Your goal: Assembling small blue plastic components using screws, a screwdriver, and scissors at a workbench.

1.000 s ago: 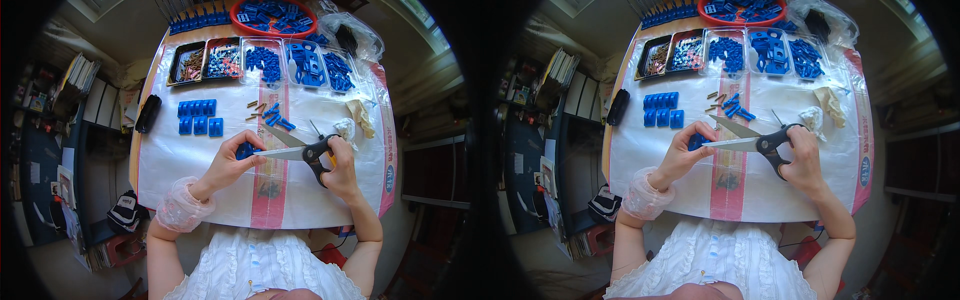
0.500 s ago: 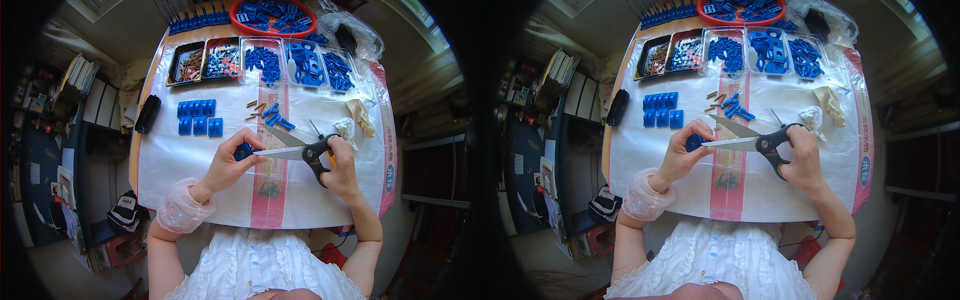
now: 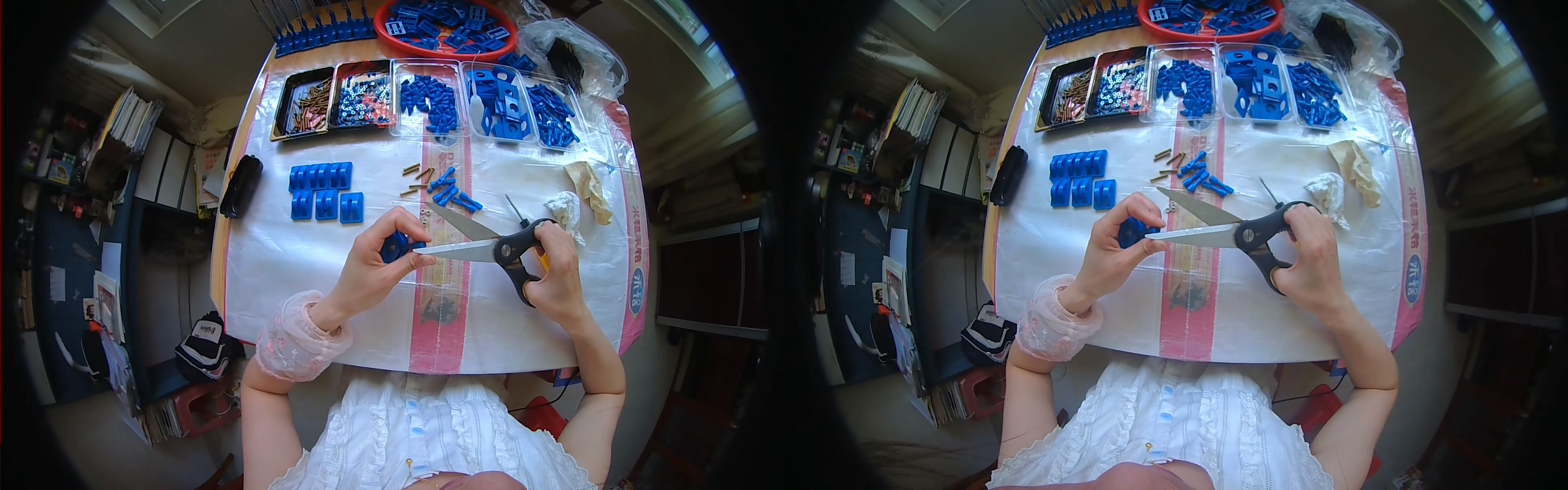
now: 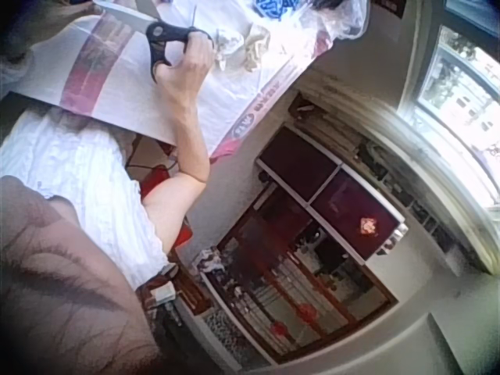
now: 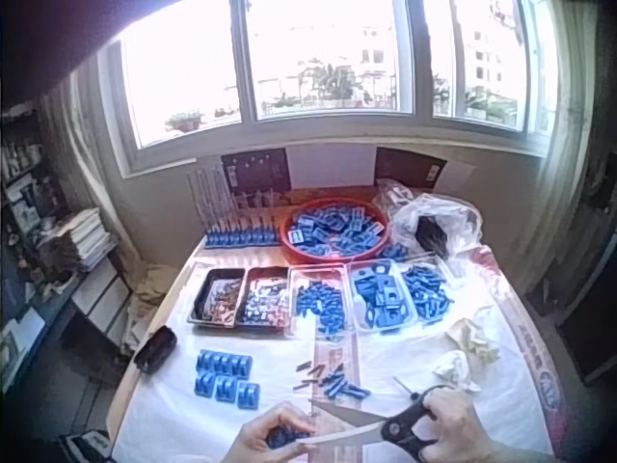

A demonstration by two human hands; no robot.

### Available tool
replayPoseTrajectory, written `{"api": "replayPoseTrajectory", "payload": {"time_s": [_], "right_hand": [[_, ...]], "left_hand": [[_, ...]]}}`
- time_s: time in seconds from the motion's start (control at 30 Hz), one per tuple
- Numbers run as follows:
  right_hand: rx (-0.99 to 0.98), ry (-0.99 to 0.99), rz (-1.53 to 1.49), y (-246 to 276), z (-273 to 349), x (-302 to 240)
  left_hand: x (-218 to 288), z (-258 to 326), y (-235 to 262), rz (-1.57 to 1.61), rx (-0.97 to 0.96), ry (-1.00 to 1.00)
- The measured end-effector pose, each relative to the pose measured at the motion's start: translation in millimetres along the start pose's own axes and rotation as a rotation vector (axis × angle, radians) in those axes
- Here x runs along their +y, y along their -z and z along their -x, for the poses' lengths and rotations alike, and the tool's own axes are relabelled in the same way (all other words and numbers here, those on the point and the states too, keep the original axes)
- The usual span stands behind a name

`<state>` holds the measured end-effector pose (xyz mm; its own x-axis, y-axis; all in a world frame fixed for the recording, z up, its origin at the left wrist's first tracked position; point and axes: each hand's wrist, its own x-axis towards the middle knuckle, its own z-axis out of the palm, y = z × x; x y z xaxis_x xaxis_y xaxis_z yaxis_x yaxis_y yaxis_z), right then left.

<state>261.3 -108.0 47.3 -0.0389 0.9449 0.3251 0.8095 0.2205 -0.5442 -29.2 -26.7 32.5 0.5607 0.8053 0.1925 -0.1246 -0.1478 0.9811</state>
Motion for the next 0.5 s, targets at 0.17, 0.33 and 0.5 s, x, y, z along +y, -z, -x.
{"api": "replayPoseTrajectory", "payload": {"time_s": [0.17, 0.33, 0.5], "right_hand": [[0.005, 0.003, -0.013, -1.1, 0.7, 1.2], [-0.005, -0.006, -0.017, -0.2, 0.6, 0.3], [-0.012, -0.012, -0.013, -0.4, 1.4, 1.3]], "left_hand": [[1.6, 0.5, -0.5, -0.02, 0.001, 0.0], [4.7, -0.2, -1.9, -0.01, 0.032, 0.008], [2.4, -0.4, -1.3, -0.04, 0.03, -0.06]]}}
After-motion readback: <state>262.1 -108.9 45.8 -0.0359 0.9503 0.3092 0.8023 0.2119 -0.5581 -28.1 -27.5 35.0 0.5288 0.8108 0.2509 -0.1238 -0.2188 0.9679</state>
